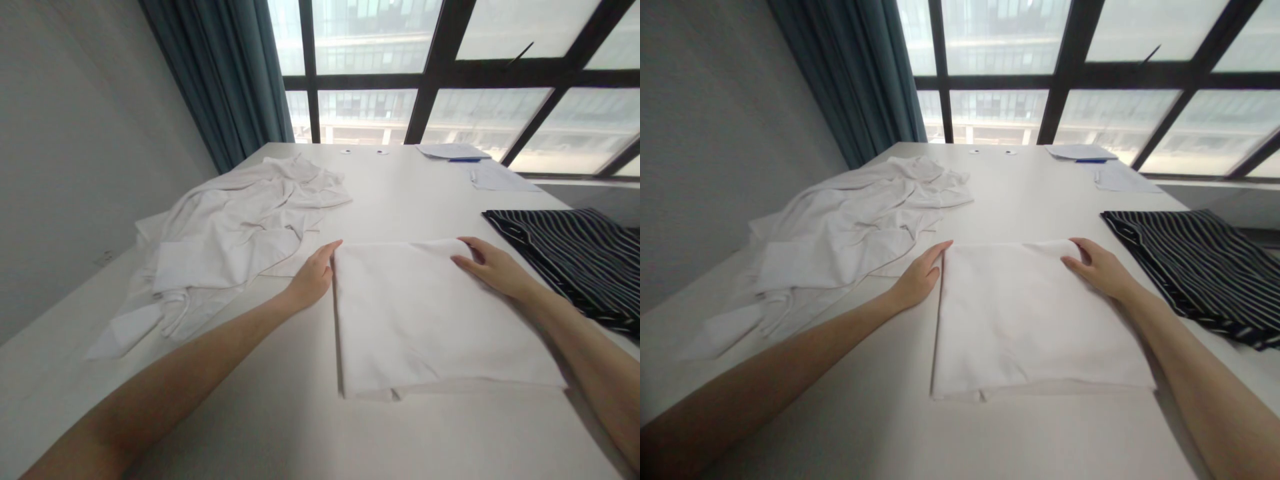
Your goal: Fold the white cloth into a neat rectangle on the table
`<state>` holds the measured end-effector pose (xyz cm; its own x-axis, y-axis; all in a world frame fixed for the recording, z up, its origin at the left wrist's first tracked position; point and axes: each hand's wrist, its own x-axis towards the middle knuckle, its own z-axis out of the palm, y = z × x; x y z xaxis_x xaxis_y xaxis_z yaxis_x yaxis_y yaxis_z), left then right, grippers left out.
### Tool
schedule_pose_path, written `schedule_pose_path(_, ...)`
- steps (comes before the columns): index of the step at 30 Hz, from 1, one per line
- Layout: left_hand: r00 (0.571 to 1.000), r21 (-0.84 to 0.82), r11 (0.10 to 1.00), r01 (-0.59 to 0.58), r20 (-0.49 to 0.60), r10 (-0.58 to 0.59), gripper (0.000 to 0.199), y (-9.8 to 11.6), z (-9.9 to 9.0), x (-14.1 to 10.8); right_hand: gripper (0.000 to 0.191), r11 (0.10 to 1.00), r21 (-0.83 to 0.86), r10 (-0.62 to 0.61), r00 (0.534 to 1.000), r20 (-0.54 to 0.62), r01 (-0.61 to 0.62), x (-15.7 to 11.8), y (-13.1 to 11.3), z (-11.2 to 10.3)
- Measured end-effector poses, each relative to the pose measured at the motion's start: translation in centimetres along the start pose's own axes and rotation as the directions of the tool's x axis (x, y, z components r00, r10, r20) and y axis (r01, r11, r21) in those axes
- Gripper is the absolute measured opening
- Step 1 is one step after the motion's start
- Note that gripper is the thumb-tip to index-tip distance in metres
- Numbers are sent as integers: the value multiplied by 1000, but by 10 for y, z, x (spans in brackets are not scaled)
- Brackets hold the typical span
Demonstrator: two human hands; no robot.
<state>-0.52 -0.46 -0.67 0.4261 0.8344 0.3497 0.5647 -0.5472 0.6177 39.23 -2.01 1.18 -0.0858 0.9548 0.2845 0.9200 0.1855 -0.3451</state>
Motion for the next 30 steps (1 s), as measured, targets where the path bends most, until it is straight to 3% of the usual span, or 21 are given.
schedule_pose_path(5,997,-91,995,-40,-72,33,55,3,-2,1,44,992,118,53,996,-68,-45,-2,-13,-6)
schedule_pose_path(10,998,-220,974,-47,-57,36,47,6,-3,1,42,960,262,125,987,-105,-94,0,-22,-14)
schedule_pose_path(15,1000,-308,951,9,23,-2,49,7,-5,0,34,773,549,341,938,63,-318,-2,-29,-18)
schedule_pose_path(21,999,-288,957,37,18,-33,50,9,-7,-2,30,587,687,434,882,181,-430,-2,-28,-18)
schedule_pose_path(25,997,-342,937,68,-19,-79,51,13,-7,-3,36,550,690,483,854,196,-470,-2,-24,-19)
schedule_pose_path(30,973,-475,857,200,-10,-233,47,14,-4,-1,47,524,740,517,848,116,-421,-3,-20,-14)
